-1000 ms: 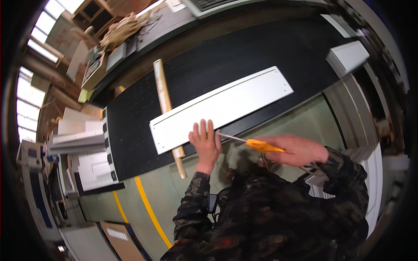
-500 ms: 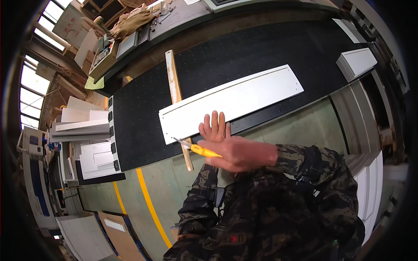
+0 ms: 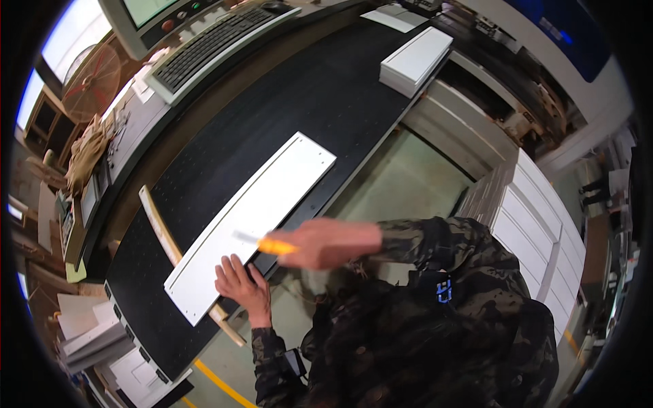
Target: The recorder uses a utility knife to trim and scrape the edges of white furniture panels on a workbench in a factory.
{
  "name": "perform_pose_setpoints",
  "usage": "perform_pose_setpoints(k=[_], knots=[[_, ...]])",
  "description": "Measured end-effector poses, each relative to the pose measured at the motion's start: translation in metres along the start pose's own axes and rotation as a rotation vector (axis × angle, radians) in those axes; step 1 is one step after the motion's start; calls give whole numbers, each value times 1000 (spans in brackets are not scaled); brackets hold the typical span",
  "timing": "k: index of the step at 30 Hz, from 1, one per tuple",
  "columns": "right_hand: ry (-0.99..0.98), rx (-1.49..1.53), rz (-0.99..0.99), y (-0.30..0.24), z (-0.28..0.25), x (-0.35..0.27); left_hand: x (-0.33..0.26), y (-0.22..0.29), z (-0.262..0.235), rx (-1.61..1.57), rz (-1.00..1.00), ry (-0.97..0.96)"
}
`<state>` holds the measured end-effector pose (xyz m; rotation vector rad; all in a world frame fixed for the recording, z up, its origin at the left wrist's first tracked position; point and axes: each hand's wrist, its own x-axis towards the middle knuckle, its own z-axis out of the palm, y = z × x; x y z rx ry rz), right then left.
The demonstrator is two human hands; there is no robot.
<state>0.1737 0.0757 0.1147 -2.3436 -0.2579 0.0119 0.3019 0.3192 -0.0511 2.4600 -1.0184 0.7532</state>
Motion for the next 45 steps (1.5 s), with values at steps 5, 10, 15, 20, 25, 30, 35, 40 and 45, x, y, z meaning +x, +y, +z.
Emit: perform_pose_setpoints(k=[5,10,15,20,25,30,35,40,45], knots=[[370,63,750,55,-76,-77,-6,-2,-4,24,-35,8],[584,264,965,94,-104,-169,-7,0,-4,36,-43,0],[796,251,955,104,-113,-212,-4,0,-4,-16,-16,15],[486,383,778,76,-110,-185,-1,2,-5,-20,-42,9],[143,357,696,46,-104,-139,0,1,-7,-23,-40,15],[95,289,677,41,-107,-111,1,1,-8,-38,-38,9],[262,347,588,55,-102,-96,8,-2,-25,-69,-9,-6],[298,582,365,63,-89,-73,20,-4,-33,-41,25,-8],[119,749,252,44,-35,-21,25,-1,-50,-222,-67,0]])
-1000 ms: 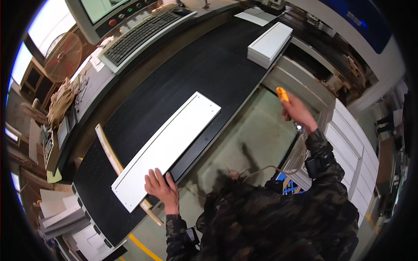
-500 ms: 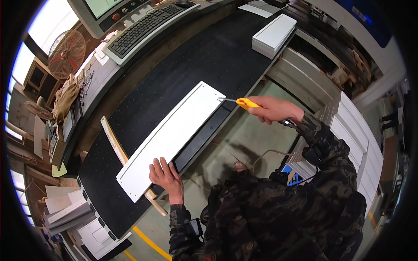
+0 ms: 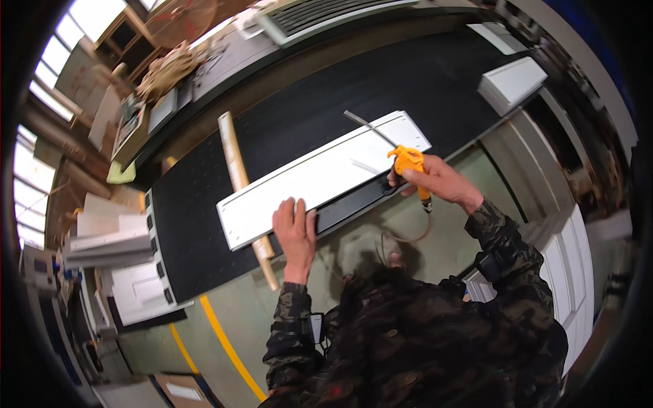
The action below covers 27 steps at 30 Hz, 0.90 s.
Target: The recorder uses a utility knife to trim and scrape the edges of white furniture panels on a workbench in a factory.
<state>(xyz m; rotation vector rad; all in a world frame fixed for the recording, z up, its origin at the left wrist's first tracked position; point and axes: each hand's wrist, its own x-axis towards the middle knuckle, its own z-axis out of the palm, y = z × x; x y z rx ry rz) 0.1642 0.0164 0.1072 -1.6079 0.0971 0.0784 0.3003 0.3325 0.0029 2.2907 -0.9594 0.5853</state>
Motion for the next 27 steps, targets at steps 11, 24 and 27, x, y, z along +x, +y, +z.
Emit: perform_pose_setpoints(k=[11,24,27], knots=[[-377,-280,-441,48,241,119,-90,-67,-115,50,-421,271],[-20,-408,-177,59,86,51,-99,-32,-143,-240,-326,-190],[269,-322,-82,79,-3,-18,-101,-30,-92,-356,60,-189]])
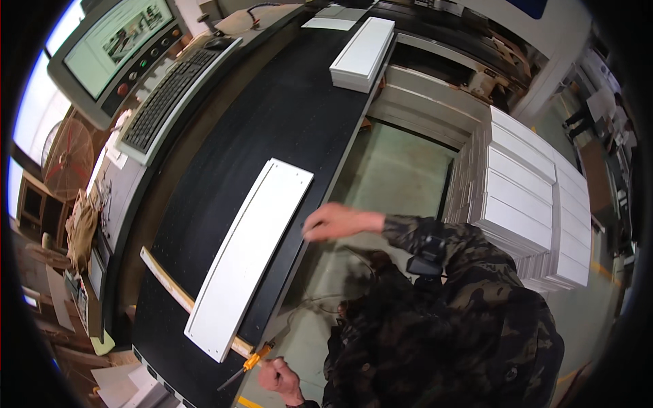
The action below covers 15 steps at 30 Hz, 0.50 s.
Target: The recorder uses a utility knife to trim and scrape the edges of white furniture panels on a workbench in a factory.
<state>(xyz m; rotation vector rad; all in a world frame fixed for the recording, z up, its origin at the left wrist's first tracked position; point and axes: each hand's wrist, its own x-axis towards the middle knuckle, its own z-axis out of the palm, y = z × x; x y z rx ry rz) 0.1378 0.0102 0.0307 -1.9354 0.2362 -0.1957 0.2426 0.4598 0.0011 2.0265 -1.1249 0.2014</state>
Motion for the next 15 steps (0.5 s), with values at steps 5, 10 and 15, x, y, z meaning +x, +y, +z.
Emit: perform_pose_setpoints(k=[5,10,15], knots=[[360,266,306,76,-112,-69,49,49,72,-92,-170,-67],[502,364,391,135,-207,-136,110,105,166,-102,-57,-260],[621,425,378,185,-283,-190,228,213,262,52,324,-301]])
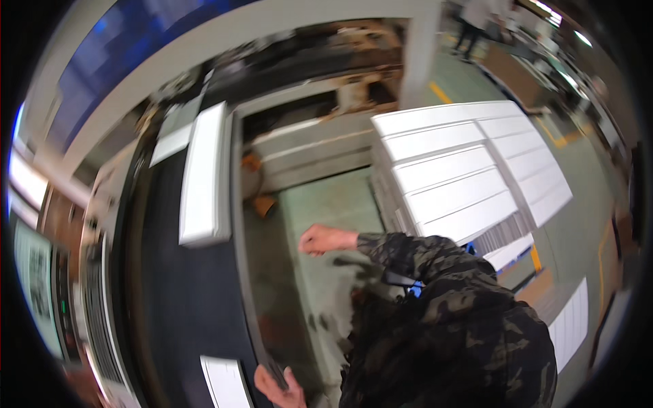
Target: The recorder uses a utility knife to trim and scrape the edges of white furniture panels on a workbench in a factory.
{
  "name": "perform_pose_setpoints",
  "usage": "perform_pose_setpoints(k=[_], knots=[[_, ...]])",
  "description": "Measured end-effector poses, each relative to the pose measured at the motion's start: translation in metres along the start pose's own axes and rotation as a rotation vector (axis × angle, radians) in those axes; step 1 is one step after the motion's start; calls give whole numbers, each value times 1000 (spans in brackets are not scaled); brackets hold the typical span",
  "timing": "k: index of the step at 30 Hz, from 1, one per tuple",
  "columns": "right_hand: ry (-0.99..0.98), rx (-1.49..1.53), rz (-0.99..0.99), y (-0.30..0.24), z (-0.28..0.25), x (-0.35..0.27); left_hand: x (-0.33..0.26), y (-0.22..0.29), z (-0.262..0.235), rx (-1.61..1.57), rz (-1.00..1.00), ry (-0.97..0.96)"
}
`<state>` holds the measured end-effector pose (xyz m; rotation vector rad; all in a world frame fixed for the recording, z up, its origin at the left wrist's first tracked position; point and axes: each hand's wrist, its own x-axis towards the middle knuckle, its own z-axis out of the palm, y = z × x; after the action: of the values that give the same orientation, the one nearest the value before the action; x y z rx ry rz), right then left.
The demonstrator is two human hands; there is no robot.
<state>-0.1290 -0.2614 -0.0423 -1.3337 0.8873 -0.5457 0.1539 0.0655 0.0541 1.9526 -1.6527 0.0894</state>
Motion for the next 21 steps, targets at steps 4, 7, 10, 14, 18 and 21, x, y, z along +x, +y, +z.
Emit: perform_pose_setpoints(k=[4,7,10,14,18,21], knots=[[193,-11,14,-2,-65,-1,70,-30,51,169,221,-11],[325,-165,73,10,-108,-7,103,-42,75,196,241,26],[463,-197,98,27,-136,-20,118,-78,112,578,373,74],[656,55,76,18,-151,-23,126,-73,117,300,200,115],[727,-86,-48,5,-158,3,124,-67,118,297,215,83],[731,219,-34,-40,-122,45,120,-75,121,265,171,126]])
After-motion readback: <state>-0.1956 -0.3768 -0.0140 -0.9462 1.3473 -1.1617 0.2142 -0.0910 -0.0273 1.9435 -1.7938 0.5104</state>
